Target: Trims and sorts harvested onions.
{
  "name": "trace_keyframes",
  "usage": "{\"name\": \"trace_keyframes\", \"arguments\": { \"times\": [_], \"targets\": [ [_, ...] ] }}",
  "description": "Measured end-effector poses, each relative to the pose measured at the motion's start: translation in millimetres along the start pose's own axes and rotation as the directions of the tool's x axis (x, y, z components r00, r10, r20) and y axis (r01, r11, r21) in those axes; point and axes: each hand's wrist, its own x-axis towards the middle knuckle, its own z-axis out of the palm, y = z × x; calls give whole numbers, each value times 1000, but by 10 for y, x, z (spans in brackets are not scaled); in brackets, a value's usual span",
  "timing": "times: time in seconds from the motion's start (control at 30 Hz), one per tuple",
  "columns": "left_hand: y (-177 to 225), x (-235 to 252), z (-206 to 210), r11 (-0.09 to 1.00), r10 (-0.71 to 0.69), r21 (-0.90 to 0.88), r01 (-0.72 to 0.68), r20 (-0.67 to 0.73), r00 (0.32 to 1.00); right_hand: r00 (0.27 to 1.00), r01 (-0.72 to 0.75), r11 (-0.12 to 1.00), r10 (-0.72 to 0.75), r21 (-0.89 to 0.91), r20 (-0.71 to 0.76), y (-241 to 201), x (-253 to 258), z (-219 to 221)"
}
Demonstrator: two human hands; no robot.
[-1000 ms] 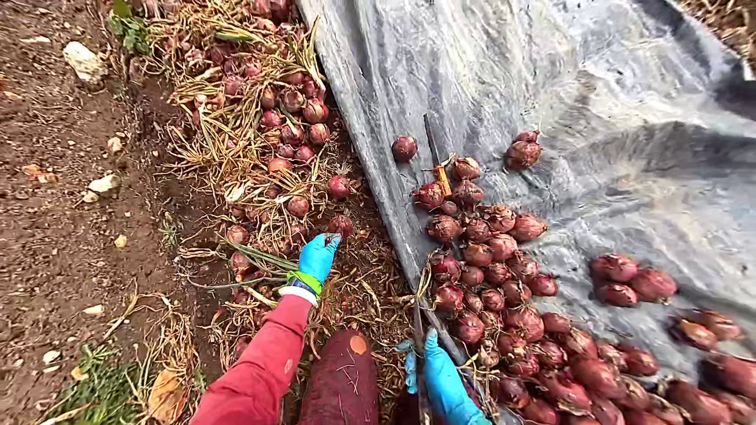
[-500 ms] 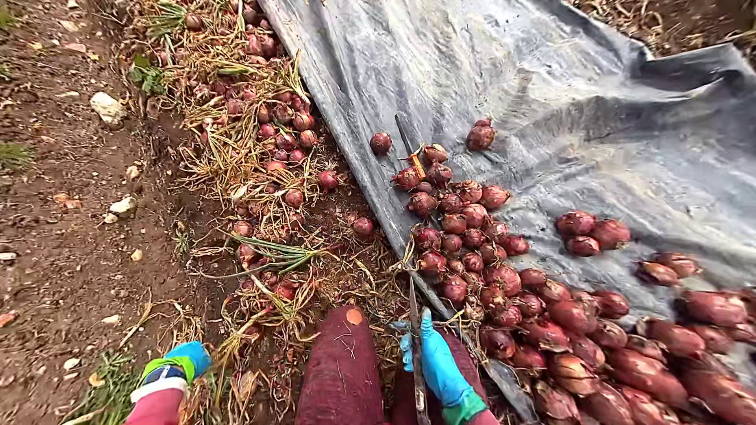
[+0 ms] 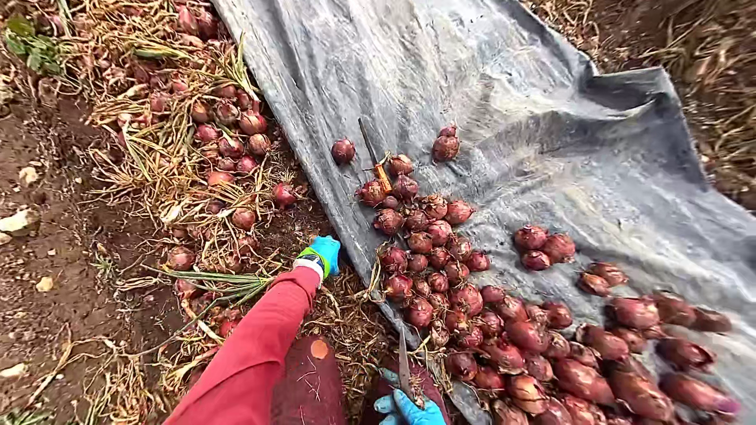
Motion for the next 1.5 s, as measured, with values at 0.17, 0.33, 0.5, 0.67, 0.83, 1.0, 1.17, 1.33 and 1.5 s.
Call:
{"name": "trace_keyframes", "arguments": {
  "times": [0.17,0.33,0.5,0.67,0.83,1.0,1.17,1.33,1.5],
  "targets": [
    [-472,-590,714,938,-211,-278,206,12,977,999,-27,999,27,38,19,-24,431,42],
    [-260,-1395,542,635,-215,-753,175,46,975,991,56,993,-42,-104,129,-162,715,366],
    [259,-2585,44,749,155,-633,-196,-121,981,896,405,896,-350,-180,274,-470,421,669],
    [292,-3410,-292,862,351,-373,-343,-48,935,759,643,737,-577,-209,302,-438,-51,679],
    [-42,-3632,-241,944,309,-73,-323,-157,938,768,595,766,-451,-245,455,-407,-496,574],
    [-102,-3445,-150,904,-5,-401,-148,-357,934,861,467,819,-337,-332,380,-228,-221,378],
    [656,-3312,-251,955,281,-117,-273,61,958,836,500,724,-259,-475,484,-427,164,504],
    [-457,-1646,-389,805,-306,-571,163,-165,938,904,424,896,-410,-136,117,-594,643,269],
    [-1023,83,-642,461,-687,-867,189,-214,695,991,133,957,-130,-257,28,-582,435,313]
  ]
}}
